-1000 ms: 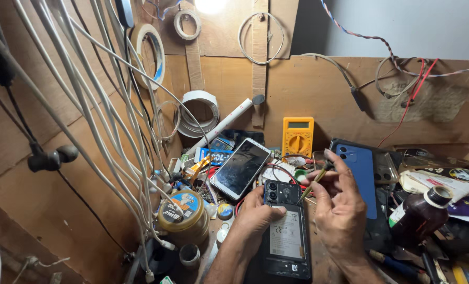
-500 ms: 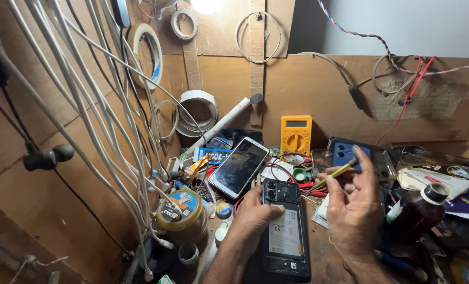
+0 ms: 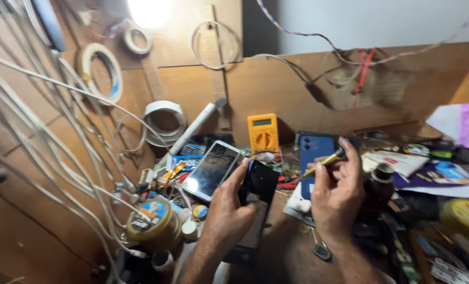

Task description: The person holds a disassembled smartphone with the back cover removed, exposing the battery and internal components. Using a small screwdriver, they repeatedly probe and adjust the camera module area and surrounding connectors on the phone's motherboard.

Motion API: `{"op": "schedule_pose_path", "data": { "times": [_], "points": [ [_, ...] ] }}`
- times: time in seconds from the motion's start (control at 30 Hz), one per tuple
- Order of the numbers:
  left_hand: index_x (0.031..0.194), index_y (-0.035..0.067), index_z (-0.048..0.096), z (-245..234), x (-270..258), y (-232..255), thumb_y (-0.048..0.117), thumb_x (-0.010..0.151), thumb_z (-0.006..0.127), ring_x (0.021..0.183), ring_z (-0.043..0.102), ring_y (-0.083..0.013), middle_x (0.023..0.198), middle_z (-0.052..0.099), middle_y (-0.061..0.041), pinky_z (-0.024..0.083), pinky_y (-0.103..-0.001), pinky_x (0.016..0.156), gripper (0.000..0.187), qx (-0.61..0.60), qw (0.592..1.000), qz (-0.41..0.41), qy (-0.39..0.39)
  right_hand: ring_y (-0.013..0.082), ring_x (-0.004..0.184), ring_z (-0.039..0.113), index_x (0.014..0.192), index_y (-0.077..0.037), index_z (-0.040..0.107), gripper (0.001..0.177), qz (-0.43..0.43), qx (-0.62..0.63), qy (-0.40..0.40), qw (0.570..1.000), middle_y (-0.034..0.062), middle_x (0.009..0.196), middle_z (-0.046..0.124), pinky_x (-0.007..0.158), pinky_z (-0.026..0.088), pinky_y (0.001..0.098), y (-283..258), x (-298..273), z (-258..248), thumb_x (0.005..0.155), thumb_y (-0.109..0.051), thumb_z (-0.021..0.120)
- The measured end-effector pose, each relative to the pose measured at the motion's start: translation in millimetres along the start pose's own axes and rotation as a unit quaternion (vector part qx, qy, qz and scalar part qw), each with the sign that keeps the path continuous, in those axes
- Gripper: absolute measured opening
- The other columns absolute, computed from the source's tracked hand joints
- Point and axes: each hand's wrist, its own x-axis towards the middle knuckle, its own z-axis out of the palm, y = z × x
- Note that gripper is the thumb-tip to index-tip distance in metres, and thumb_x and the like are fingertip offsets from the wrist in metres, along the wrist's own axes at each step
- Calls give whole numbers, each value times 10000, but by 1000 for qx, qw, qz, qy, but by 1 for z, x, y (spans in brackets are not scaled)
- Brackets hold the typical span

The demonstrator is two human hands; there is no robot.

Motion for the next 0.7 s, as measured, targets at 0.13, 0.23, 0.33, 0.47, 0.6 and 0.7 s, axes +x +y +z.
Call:
{"op": "schedule_pose_path", "data": {
  "times": [0.13, 0.23, 0.33, 0.47, 0.6, 0.7],
  "points": [
    [1511, 299, 530, 8, -1, 41, 47, 743, 724, 929, 728, -327, 971, 747, -173, 561, -446, 838, 832, 287, 934, -126, -172, 175, 892, 705, 1521, 19, 383, 572, 23, 14, 15, 1000, 125, 1007, 670, 812, 581, 296, 5, 2, -3, 986, 86, 575],
    [1425, 221, 550, 18, 6, 58, 64, 757, 703, 910, 711, -372, 937, 719, -184, 550, -493, 789, 703, 350, 915, -49, -195, 172, 882, 706, 1507, 26, 392, 554, 6, -6, 30, 1000, 124, 995, 675, 791, 580, 290, 6, 10, -6, 992, 79, 589],
    [1412, 205, 552, 32, 7, 54, 43, 772, 678, 902, 707, -356, 919, 725, -163, 545, -501, 736, 672, 387, 895, -37, -221, 168, 867, 699, 1495, 30, 397, 542, 10, -5, 38, 999, 118, 982, 683, 775, 581, 285, 11, 10, -13, 992, 75, 594],
    [1419, 182, 549, 46, 7, 41, 43, 837, 641, 861, 712, -346, 868, 730, -166, 537, -485, 734, 605, 410, 881, -20, -237, 157, 849, 699, 1490, 28, 398, 538, 17, -4, 41, 999, 109, 957, 682, 752, 580, 276, 14, 10, -14, 991, 66, 598],
    [1451, 171, 528, 51, 5, 37, 10, 866, 601, 823, 718, -345, 846, 724, -155, 545, -476, 711, 612, 422, 883, 14, -204, 148, 856, 705, 1490, 24, 395, 531, 16, -9, 41, 999, 103, 948, 669, 750, 589, 263, 13, 12, -14, 998, 63, 591],
    [1449, 188, 506, 50, 4, 38, 24, 822, 635, 855, 711, -344, 864, 722, -145, 539, -476, 723, 662, 429, 870, -16, -244, 152, 851, 714, 1478, 20, 406, 525, 10, -9, 37, 999, 110, 949, 664, 727, 583, 271, 14, 11, -14, 995, 62, 605]
  ]
}}
